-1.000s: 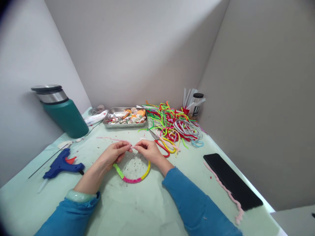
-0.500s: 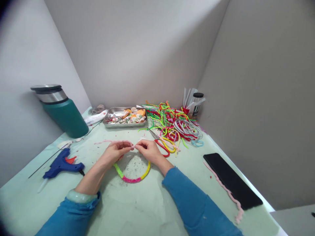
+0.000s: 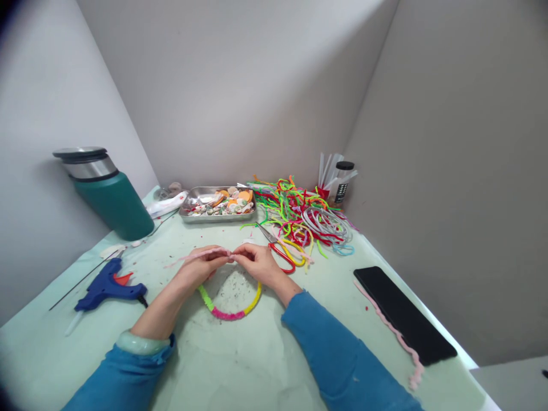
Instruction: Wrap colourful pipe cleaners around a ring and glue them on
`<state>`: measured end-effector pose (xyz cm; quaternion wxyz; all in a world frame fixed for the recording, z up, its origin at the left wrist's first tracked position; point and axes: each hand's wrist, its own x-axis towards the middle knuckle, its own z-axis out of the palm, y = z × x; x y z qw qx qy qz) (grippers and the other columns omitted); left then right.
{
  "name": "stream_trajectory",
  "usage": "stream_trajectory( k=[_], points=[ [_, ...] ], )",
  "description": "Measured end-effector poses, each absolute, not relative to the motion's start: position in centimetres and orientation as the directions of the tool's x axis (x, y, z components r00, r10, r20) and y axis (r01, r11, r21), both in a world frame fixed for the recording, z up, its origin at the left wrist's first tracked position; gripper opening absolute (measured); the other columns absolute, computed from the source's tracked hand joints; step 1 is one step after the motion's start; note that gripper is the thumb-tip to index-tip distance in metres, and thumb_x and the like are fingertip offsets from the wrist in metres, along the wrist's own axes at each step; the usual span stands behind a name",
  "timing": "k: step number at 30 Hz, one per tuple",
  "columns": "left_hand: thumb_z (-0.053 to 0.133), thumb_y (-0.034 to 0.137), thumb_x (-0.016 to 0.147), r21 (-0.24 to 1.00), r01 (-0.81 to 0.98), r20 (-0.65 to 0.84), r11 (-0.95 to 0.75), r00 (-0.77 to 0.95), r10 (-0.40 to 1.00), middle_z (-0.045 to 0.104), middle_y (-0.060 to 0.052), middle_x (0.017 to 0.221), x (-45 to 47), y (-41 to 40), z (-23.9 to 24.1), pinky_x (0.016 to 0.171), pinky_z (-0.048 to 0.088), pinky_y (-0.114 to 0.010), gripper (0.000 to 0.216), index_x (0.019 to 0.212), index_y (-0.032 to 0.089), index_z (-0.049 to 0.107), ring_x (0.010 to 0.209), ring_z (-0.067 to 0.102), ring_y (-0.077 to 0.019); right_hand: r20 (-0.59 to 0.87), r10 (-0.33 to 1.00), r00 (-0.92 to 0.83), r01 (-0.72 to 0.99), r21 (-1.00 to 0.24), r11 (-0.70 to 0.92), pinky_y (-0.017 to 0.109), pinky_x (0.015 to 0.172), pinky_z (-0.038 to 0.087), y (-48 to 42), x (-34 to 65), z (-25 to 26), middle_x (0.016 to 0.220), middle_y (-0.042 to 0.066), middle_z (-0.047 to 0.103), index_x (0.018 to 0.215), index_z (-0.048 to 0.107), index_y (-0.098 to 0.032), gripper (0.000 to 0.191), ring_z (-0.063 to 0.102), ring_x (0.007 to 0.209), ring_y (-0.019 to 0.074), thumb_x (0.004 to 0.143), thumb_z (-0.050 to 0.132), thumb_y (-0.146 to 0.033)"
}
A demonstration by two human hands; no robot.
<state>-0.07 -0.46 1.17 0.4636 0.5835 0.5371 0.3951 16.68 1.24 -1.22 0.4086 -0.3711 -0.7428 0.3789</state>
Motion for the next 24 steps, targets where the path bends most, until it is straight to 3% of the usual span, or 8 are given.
stream_trajectory(
  k=[7, 17, 24],
  points=[
    [0.062, 0.032, 0.065, 0.968, 0.250, -0.023, -0.013, 0.139, 0.990, 0.054, 0.005, 0.053, -0.4, -0.4, 0.7, 0.036, 0.023, -0.019, 0.022, 0.080, 0.015, 0.060, 0.036, 0.035, -0.0053, 0.328, 0.862, -0.386, 0.277, -0.850, 0.447, 0.022, 0.059, 0.040, 1.2, 16.8, -1.3, 0.074, 0.002, 0.064, 0.085, 0.066, -0.016, 0.018, 0.053, 0.064, 0.0113, 0.082, 0.053, -0.028],
    [0.061, 0.043, 0.064, 0.976, 0.216, -0.083, 0.038, 0.205, 0.975, 0.065, -0.002, 0.070, -0.4, -0.6, 1.4, 0.037, 0.026, -0.019, 0.035, 0.081, 0.013, 0.059, 0.037, 0.036, -0.0039, 0.346, 0.847, -0.404, 0.253, -0.847, 0.467, 0.022, 0.062, 0.041, 1.2, 16.9, -1.2, 0.078, 0.003, 0.066, 0.083, 0.066, -0.015, 0.018, 0.056, 0.069, 0.0121, 0.082, 0.052, -0.027],
    [0.054, 0.051, 0.070, 0.971, 0.218, -0.133, 0.093, 0.174, 0.976, 0.052, 0.003, 0.047, -0.3, -1.3, 2.3, 0.035, 0.017, -0.020, 0.039, 0.077, 0.013, 0.058, 0.032, 0.028, -0.0042, 0.362, 0.833, -0.418, 0.232, -0.844, 0.483, 0.021, 0.061, 0.041, 1.2, 17.0, -1.3, 0.076, 0.003, 0.065, 0.082, 0.067, -0.015, 0.018, 0.055, 0.067, 0.0118, 0.082, 0.053, -0.028]
  ],
)
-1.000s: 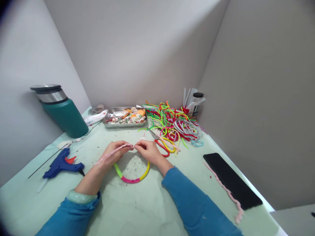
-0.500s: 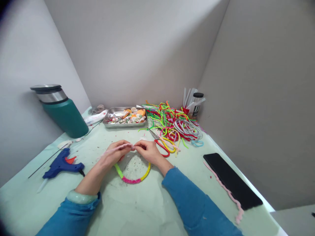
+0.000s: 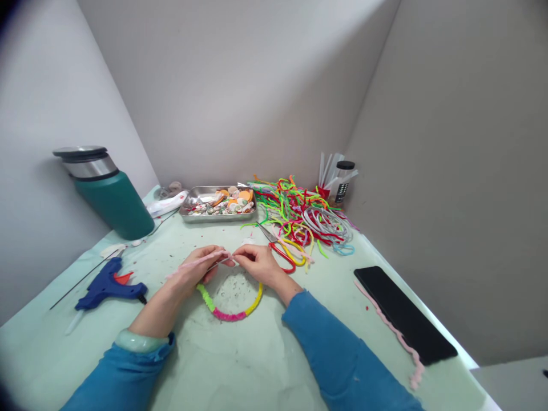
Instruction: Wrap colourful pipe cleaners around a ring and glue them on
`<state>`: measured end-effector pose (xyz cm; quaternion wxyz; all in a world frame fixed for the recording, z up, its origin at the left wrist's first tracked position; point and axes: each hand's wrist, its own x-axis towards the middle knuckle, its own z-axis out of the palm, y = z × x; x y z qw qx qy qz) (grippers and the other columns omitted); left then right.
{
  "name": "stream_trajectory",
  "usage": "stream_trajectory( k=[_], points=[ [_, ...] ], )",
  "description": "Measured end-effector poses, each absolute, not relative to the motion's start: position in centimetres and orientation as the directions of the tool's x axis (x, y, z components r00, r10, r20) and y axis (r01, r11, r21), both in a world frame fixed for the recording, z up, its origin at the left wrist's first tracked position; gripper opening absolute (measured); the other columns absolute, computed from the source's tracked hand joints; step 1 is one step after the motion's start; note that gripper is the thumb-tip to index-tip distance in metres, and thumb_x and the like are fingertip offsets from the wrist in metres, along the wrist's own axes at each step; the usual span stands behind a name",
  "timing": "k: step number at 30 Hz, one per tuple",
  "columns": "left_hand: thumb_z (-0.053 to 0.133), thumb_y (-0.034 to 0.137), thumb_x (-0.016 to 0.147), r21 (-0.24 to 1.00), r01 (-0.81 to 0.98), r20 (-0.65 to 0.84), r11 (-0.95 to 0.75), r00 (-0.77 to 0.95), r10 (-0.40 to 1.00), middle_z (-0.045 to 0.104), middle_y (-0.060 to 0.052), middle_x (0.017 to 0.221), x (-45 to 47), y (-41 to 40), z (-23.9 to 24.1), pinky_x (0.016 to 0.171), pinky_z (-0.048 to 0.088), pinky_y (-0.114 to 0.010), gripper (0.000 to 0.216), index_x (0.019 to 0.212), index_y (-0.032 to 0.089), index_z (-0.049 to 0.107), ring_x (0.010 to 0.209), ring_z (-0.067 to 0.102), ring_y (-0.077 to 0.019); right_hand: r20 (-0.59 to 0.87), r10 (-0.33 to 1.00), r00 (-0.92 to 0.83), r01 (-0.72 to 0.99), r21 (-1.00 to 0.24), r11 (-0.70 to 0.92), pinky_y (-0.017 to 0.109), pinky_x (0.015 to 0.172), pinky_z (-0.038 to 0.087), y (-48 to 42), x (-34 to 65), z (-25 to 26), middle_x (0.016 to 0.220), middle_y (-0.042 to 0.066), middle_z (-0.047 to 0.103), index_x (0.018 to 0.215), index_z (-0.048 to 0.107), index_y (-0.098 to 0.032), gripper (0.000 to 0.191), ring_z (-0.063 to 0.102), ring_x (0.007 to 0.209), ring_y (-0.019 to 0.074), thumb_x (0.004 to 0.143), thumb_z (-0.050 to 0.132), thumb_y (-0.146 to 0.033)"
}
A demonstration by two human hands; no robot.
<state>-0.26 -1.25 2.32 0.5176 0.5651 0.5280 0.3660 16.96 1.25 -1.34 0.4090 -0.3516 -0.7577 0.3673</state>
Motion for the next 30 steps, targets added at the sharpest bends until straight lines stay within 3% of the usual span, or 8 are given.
stream_trajectory(
  k=[5, 18, 30],
  points=[
    [0.052, 0.062, 0.067, 0.945, 0.250, -0.263, 0.212, 0.192, 0.946, 0.044, 0.005, 0.043, -0.23, -1.04, 2.06, 0.037, 0.014, -0.022, 0.048, 0.068, 0.015, 0.055, 0.033, 0.026, -0.0043, 0.341, 0.834, -0.435, 0.246, -0.845, 0.474, 0.022, 0.060, 0.041, 1.19, 16.99, -1.35, 0.075, 0.002, 0.064, 0.085, 0.067, -0.016, 0.020, 0.055, 0.066, 0.0120, 0.082, 0.052, -0.029],
    [0.058, 0.065, 0.060, 0.931, 0.302, -0.265, 0.204, 0.177, 0.948, 0.026, 0.010, 0.042, -0.16, -1.05, 1.58, 0.038, 0.011, -0.021, 0.049, 0.064, 0.016, 0.051, 0.036, 0.019, -0.0039, 0.342, 0.843, -0.416, 0.256, -0.845, 0.470, 0.022, 0.060, 0.042, 1.04, 16.91, -1.11, 0.074, 0.002, 0.065, 0.083, 0.067, -0.016, 0.018, 0.055, 0.066, 0.0123, 0.081, 0.053, -0.026],
    [0.063, 0.051, 0.062, 0.946, 0.292, -0.205, 0.140, 0.206, 0.957, 0.034, 0.009, 0.041, -0.15, -1.00, 1.41, 0.038, 0.014, -0.020, 0.041, 0.075, 0.012, 0.060, 0.037, 0.022, -0.0036, 0.338, 0.853, -0.397, 0.270, -0.845, 0.461, 0.023, 0.061, 0.042, 0.95, 16.89, -1.00, 0.075, 0.003, 0.065, 0.082, 0.066, -0.015, 0.019, 0.055, 0.067, 0.0126, 0.081, 0.053, -0.029]
  ],
)
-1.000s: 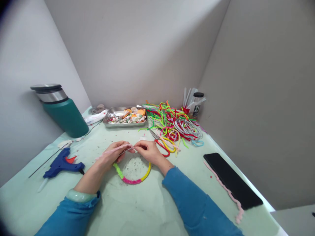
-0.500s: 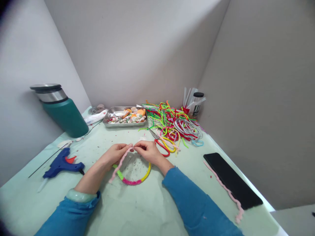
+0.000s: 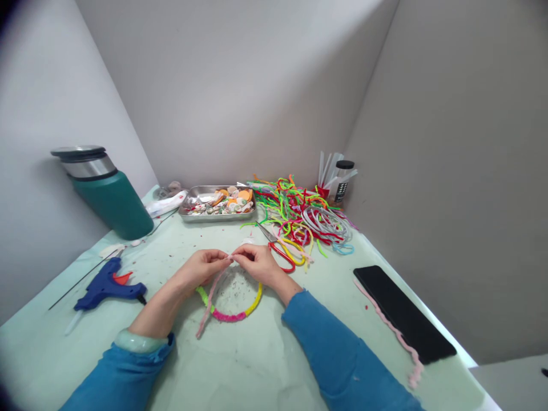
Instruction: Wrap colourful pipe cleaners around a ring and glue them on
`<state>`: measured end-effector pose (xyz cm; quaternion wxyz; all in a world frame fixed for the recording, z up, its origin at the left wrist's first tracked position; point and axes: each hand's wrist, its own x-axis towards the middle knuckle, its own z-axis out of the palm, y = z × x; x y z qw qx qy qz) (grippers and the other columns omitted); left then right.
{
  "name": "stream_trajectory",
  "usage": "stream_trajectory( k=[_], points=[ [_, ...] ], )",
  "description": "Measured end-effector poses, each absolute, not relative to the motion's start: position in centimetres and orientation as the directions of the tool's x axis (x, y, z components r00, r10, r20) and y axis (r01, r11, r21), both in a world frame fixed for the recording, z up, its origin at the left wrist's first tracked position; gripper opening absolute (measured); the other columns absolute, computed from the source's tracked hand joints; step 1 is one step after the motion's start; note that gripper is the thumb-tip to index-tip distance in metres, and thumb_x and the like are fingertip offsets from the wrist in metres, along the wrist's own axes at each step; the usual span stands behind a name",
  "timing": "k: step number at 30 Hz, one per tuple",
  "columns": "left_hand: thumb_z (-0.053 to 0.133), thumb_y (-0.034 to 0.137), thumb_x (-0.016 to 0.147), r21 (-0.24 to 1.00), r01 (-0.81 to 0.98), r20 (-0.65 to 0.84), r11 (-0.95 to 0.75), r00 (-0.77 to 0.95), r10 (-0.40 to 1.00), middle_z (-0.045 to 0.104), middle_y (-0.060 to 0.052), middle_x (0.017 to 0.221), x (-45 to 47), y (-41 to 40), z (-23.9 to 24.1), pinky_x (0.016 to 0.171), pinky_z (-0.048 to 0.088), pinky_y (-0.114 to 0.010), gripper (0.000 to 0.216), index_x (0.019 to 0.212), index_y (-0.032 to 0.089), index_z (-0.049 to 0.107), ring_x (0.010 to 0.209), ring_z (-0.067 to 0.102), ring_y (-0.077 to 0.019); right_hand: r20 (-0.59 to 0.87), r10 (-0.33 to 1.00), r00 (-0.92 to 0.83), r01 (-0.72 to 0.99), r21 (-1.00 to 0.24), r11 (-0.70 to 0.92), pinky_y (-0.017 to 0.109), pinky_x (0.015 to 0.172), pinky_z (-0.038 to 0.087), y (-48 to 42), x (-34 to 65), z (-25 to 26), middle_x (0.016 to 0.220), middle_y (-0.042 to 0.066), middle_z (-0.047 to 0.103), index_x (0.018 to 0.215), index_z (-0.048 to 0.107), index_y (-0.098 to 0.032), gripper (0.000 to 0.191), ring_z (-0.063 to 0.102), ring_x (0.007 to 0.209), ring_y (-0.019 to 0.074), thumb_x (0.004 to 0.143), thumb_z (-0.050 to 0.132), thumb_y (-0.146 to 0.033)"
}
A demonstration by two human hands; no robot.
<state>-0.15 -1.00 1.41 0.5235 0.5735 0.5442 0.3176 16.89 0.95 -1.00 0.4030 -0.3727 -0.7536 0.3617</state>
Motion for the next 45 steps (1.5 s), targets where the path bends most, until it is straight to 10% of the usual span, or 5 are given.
stream_trajectory(
  k=[15, 38, 45],
  points=[
    [0.051, 0.035, 0.072, 0.773, 0.614, 0.075, -0.162, 0.166, 0.983, 0.070, -0.004, 0.066, -0.2, -0.7, 0.6, 0.053, 0.036, -0.022, 0.026, 0.077, 0.017, 0.070, 0.061, 0.059, -0.0169, 0.356, 0.852, -0.384, 0.264, -0.842, 0.471, 0.023, 0.062, 0.042, 1.2, 16.8, -1.3, 0.075, 0.003, 0.064, 0.081, 0.066, -0.016, 0.020, 0.055, 0.068, 0.0129, 0.082, 0.053, -0.031],
    [0.052, 0.029, 0.078, 0.562, 0.753, 0.331, -0.341, 0.173, 0.928, 0.067, -0.006, 0.095, -0.2, -0.7, 0.3, 0.080, 0.042, -0.028, 0.023, 0.094, 0.023, 0.066, 0.091, 0.060, -0.0204, 0.356, 0.870, -0.341, 0.264, -0.852, 0.452, 0.022, 0.059, 0.039, 1.4, 16.8, -1.6, 0.072, 0.001, 0.061, 0.078, 0.063, -0.016, 0.021, 0.052, 0.065, 0.0119, 0.082, 0.052, -0.034],
    [0.056, 0.033, 0.074, 0.821, 0.516, 0.201, -0.245, 0.140, 0.969, 0.070, -0.005, 0.083, -0.2, -0.3, 0.1, 0.069, 0.046, -0.027, 0.021, 0.090, 0.019, 0.058, 0.077, 0.064, -0.0180, 0.359, 0.868, -0.344, 0.271, -0.847, 0.458, 0.021, 0.058, 0.038, 1.5, 16.8, -1.7, 0.070, 0.001, 0.060, 0.080, 0.063, -0.016, 0.019, 0.050, 0.063, 0.0111, 0.082, 0.052, -0.031]
  ],
)
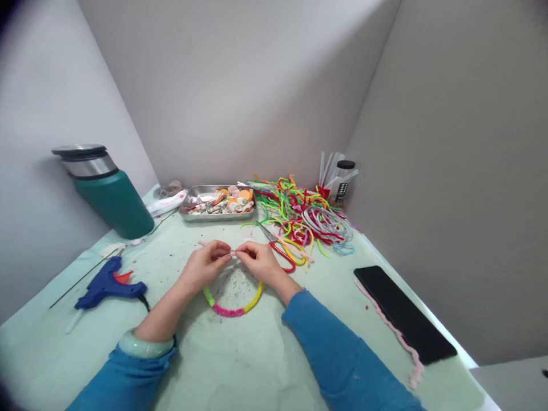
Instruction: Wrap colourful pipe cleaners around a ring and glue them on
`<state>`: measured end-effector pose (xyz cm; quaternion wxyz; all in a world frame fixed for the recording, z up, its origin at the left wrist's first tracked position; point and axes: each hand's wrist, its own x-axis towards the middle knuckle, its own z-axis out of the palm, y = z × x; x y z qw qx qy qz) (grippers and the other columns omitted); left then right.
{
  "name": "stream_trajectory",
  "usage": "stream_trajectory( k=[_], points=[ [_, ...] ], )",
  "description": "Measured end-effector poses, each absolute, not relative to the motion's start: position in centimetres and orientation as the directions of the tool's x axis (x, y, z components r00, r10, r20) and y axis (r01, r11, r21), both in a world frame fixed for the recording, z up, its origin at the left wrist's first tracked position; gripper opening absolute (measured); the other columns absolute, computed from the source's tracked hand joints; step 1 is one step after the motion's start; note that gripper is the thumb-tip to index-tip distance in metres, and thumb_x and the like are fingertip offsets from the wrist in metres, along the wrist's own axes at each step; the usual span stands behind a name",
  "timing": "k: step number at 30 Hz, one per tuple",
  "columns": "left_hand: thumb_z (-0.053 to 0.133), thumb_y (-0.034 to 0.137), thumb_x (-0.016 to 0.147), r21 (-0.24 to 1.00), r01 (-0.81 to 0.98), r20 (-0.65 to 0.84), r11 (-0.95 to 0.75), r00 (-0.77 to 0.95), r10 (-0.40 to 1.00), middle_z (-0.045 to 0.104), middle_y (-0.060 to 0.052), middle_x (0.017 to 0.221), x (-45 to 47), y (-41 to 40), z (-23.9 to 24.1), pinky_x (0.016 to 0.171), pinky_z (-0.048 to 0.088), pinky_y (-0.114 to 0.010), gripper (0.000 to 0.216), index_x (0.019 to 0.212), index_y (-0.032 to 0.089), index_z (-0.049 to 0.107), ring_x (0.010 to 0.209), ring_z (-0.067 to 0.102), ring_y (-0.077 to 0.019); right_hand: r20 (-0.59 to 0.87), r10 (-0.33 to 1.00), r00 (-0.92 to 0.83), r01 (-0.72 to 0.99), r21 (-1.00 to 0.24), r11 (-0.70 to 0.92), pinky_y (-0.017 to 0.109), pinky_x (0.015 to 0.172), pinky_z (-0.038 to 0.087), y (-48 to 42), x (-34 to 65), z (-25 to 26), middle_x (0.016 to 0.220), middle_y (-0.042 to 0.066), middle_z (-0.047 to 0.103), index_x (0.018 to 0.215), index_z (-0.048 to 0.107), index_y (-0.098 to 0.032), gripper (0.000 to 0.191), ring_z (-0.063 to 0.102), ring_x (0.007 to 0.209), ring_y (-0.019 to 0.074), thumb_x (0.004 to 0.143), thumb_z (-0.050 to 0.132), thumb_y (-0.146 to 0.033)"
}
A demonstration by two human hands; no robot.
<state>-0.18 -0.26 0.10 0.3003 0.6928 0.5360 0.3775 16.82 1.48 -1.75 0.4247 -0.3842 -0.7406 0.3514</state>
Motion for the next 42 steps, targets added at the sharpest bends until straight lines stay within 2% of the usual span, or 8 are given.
stream_trajectory(
  k=[5, 8, 11, 18, 24, 27, 35, 42],
  points=[
    [0.045, 0.051, 0.077, 0.905, 0.426, -0.015, -0.002, 0.037, 0.999, 0.070, -0.006, 0.073, -0.3, 0.0, 0.2, 0.041, 0.040, -0.023, 0.036, 0.077, 0.016, 0.057, 0.042, 0.055, -0.0128, 0.364, 0.865, -0.345, 0.263, -0.848, 0.461, 0.021, 0.058, 0.039, 1.4, 16.8, -1.5, 0.071, 0.001, 0.061, 0.079, 0.063, -0.015, 0.018, 0.051, 0.063, 0.0112, 0.081, 0.053, -0.030],
    [0.042, 0.054, 0.077, 0.901, 0.420, -0.145, 0.112, 0.049, 0.988, 0.068, -0.007, 0.065, -0.3, -0.1, 0.4, 0.035, 0.035, -0.023, 0.045, 0.072, 0.013, 0.060, 0.032, 0.046, -0.0095, 0.370, 0.860, -0.350, 0.260, -0.844, 0.469, 0.021, 0.059, 0.039, 1.3, 16.8, -1.5, 0.072, 0.001, 0.061, 0.080, 0.064, -0.016, 0.018, 0.051, 0.064, 0.0113, 0.082, 0.052, -0.029],
    [0.045, 0.052, 0.076, 0.928, 0.325, -0.237, 0.183, 0.133, 0.962, 0.068, -0.007, 0.067, -0.2, -0.4, 0.9, 0.034, 0.032, -0.021, 0.044, 0.081, 0.011, 0.062, 0.031, 0.042, -0.0071, 0.377, 0.852, -0.364, 0.253, -0.840, 0.480, 0.021, 0.059, 0.039, 1.3, 16.8, -1.6, 0.072, 0.001, 0.061, 0.081, 0.064, -0.016, 0.018, 0.051, 0.064, 0.0112, 0.082, 0.052, -0.029],
    [0.061, 0.044, 0.067, 0.973, 0.171, -0.182, 0.153, 0.168, 0.969, 0.066, -0.005, 0.073, -0.1, -0.7, 1.5, 0.036, 0.030, -0.018, 0.035, 0.082, 0.012, 0.057, 0.036, 0.041, -0.0041, 0.343, 0.858, -0.382, 0.262, -0.850, 0.456, 0.021, 0.057, 0.038, 1.3, 16.9, -1.6, 0.068, 0.000, 0.058, 0.081, 0.063, -0.016, 0.021, 0.049, 0.062, 0.0104, 0.082, 0.053, -0.034],
    [0.060, 0.043, 0.068, 0.974, 0.184, -0.161, 0.133, 0.146, 0.976, 0.064, -0.003, 0.068, 0.1, -0.8, 1.5, 0.035, 0.027, -0.018, 0.033, 0.080, 0.012, 0.055, 0.035, 0.038, -0.0033, 0.253, 0.881, -0.401, 0.237, -0.900, 0.366, 0.019, 0.050, 0.034, 1.2, 16.8, -1.4, 0.065, -0.001, 0.055, 0.081, 0.061, -0.015, 0.023, 0.044, 0.054, 0.0081, 0.081, 0.054, -0.037],
    [0.058, 0.045, 0.069, 0.976, 0.172, -0.162, 0.135, 0.152, 0.975, 0.063, -0.002, 0.067, 0.1, -0.9, 1.5, 0.034, 0.025, -0.018, 0.034, 0.079, 0.013, 0.053, 0.034, 0.035, -0.0029, 0.282, 0.873, -0.397, 0.252, -0.881, 0.399, 0.020, 0.052, 0.036, 1.1, 16.8, -1.3, 0.067, -0.001, 0.056, 0.081, 0.060, -0.015, 0.022, 0.046, 0.056, 0.0087, 0.081, 0.053, -0.037],
    [0.055, 0.043, 0.071, 0.981, 0.163, -0.131, 0.101, 0.185, 0.974, 0.055, 0.003, 0.056, 0.3, -1.0, 1.5, 0.034, 0.019, -0.018, 0.029, 0.075, 0.015, 0.049, 0.033, 0.029, -0.0029, 0.519, 0.712, -0.473, 0.426, -0.573, 0.701, 0.024, 0.069, 0.039, 0.5, 17.0, -0.7, 0.085, 0.003, 0.061, 0.090, 0.059, -0.018, 0.013, 0.054, 0.076, 0.0131, 0.085, 0.050, -0.025],
    [0.051, 0.038, 0.074, 0.970, 0.219, -0.151, 0.105, 0.208, 0.966, 0.041, 0.007, 0.041, 0.5, -0.9, 1.1, 0.036, 0.016, -0.019, 0.024, 0.063, 0.017, 0.046, 0.033, 0.026, -0.0045, 0.520, 0.660, -0.542, 0.605, -0.303, 0.736, 0.023, 0.064, 0.036, 0.3, 16.8, -0.9, 0.081, 0.004, 0.060, 0.083, 0.055, -0.017, 0.012, 0.052, 0.071, 0.0127, 0.087, 0.047, -0.025]
  ],
)
